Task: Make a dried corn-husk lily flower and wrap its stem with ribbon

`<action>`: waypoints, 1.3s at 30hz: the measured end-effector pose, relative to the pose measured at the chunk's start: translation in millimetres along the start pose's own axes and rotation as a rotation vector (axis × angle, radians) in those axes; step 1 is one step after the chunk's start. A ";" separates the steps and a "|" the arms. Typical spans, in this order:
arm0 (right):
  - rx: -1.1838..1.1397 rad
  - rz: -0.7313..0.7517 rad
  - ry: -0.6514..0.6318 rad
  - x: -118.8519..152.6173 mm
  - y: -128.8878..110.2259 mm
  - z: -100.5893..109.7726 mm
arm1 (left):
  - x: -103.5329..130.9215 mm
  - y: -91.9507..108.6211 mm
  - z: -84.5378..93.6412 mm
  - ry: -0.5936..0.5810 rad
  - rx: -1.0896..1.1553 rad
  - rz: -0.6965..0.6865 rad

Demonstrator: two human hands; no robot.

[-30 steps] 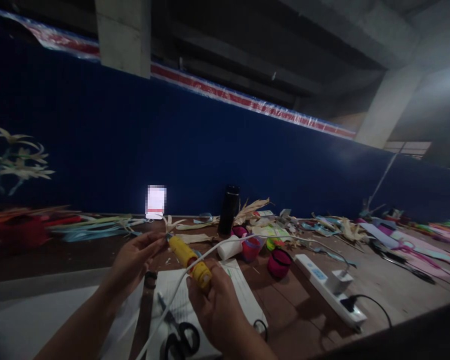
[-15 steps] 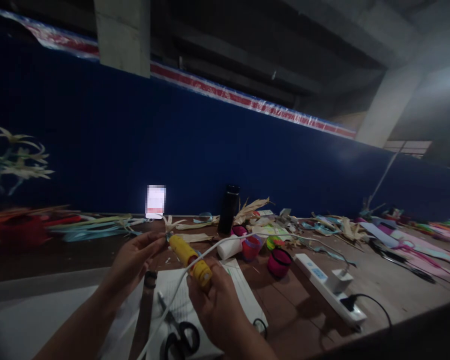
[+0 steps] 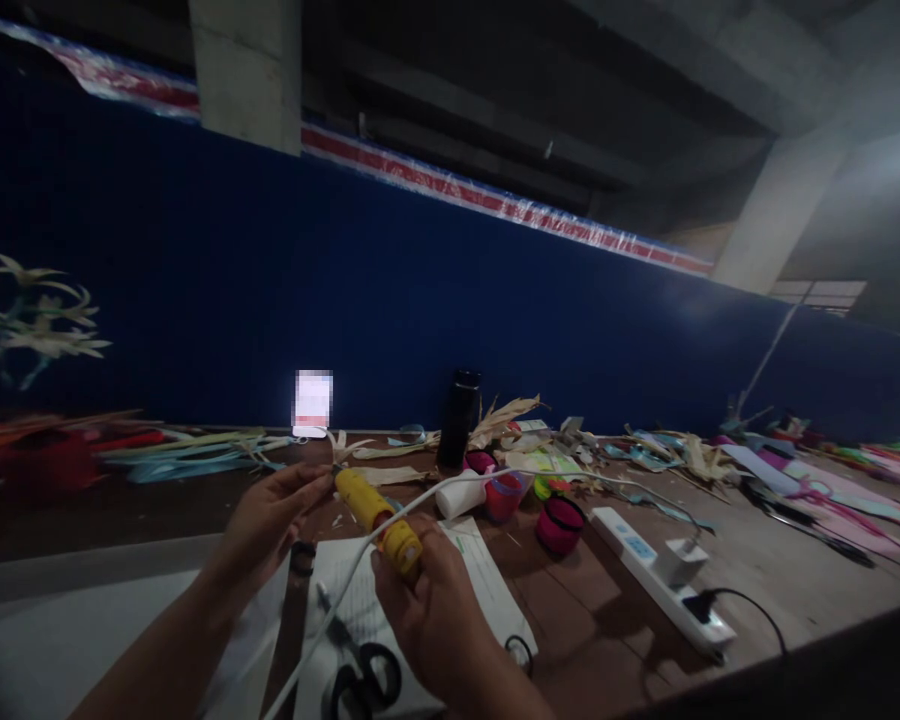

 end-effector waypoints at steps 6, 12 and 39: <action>0.035 -0.116 -0.074 3.7 8.2 -4.3 | -1.9 -2.6 1.7 -0.014 -0.006 -0.018; 0.034 -0.084 -0.049 1.3 0.6 -4.3 | 0.1 0.5 0.7 -0.008 -0.048 -0.018; -0.018 -0.103 -0.067 2.6 5.6 -5.0 | -0.9 -0.8 1.6 -0.005 -0.040 -0.035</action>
Point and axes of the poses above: each hand's wrist, its own x-axis away from the middle knuckle, its own z-axis out of the back of the hand, y = z × x, the point moved 8 cm from there along -x, towards the middle knuckle, and after that the axes turned 15 degrees about -x, right-handed, at the moved point
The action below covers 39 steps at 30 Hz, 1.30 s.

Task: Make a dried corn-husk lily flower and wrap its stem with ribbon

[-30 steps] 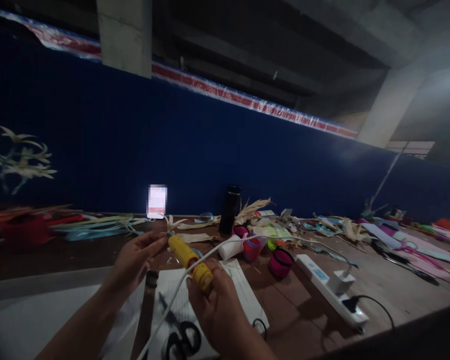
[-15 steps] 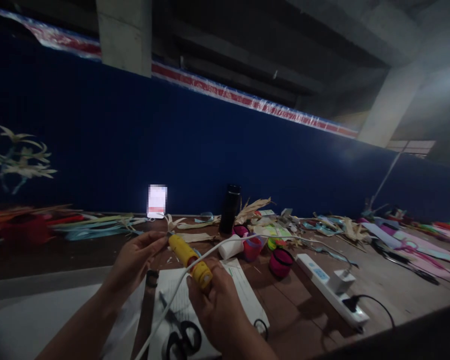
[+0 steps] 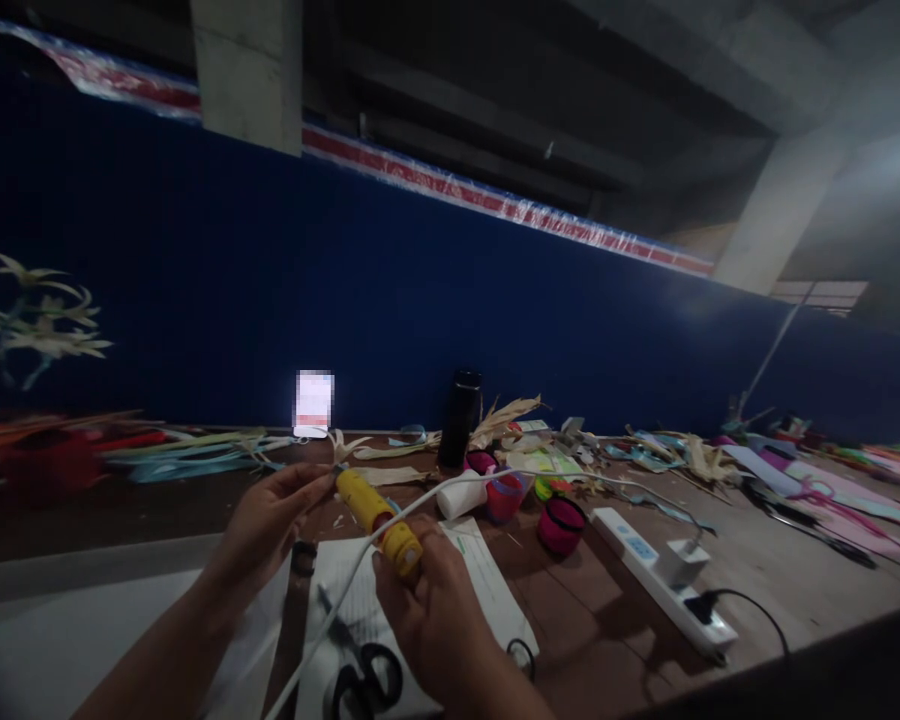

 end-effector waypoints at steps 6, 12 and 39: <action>-0.008 0.015 -0.005 0.1 -3.8 -1.9 | 0.1 0.6 0.3 0.002 -0.001 0.005; -0.065 0.017 0.054 -0.5 -7.6 -2.1 | -2.5 -1.5 0.4 -0.009 -0.019 0.001; -0.104 -0.042 0.055 -0.5 8.3 1.4 | -1.7 -1.9 0.8 -0.016 -0.038 -0.009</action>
Point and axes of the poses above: each hand's wrist, its own x-axis away from the middle knuckle, its own z-axis out of the back of the hand, y = z × x, the point moved 8 cm from there along -x, towards the middle knuckle, and after that the axes turned 15 degrees about -x, right-handed, at the moved point
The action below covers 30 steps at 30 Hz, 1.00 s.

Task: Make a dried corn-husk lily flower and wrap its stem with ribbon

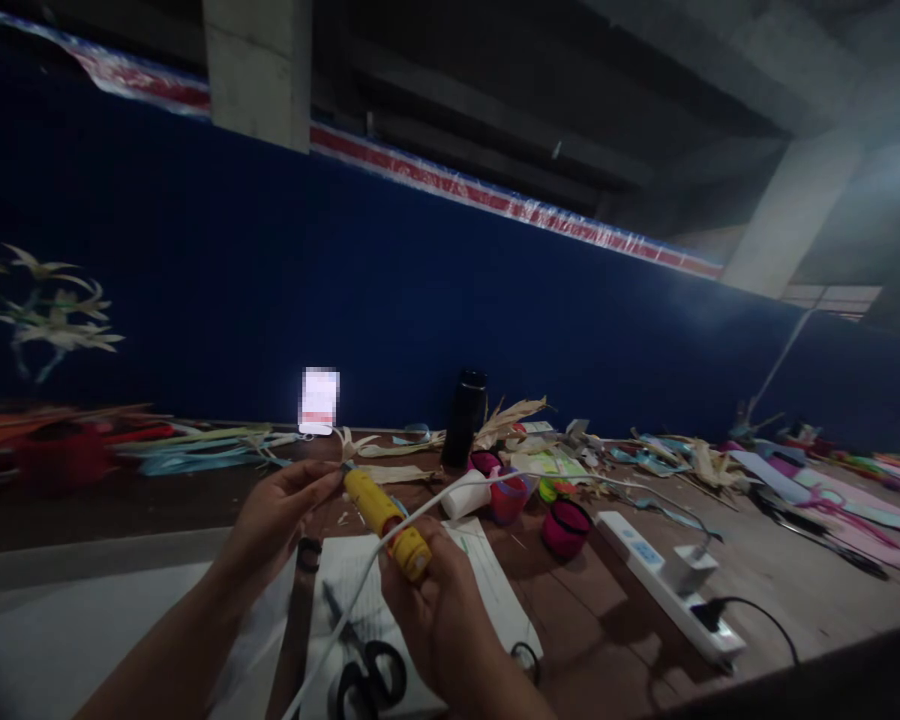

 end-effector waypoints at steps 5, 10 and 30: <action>0.035 0.039 -0.046 0.3 -3.5 -3.8 | -0.1 1.1 -0.4 0.005 0.015 0.003; 0.072 0.036 -0.040 -0.5 -10.0 -7.3 | -0.3 0.1 -0.2 0.003 0.022 0.001; 0.100 0.042 -0.017 0.6 -10.8 -4.5 | 0.8 2.4 -0.4 0.000 0.008 -0.020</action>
Point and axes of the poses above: each hand's wrist, its own x-axis away from the middle knuckle, its own z-axis out of the back of the hand, y = z × x, the point moved 8 cm from there along -x, towards the middle knuckle, and after that the axes turned 15 degrees about -x, right-handed, at the moved point
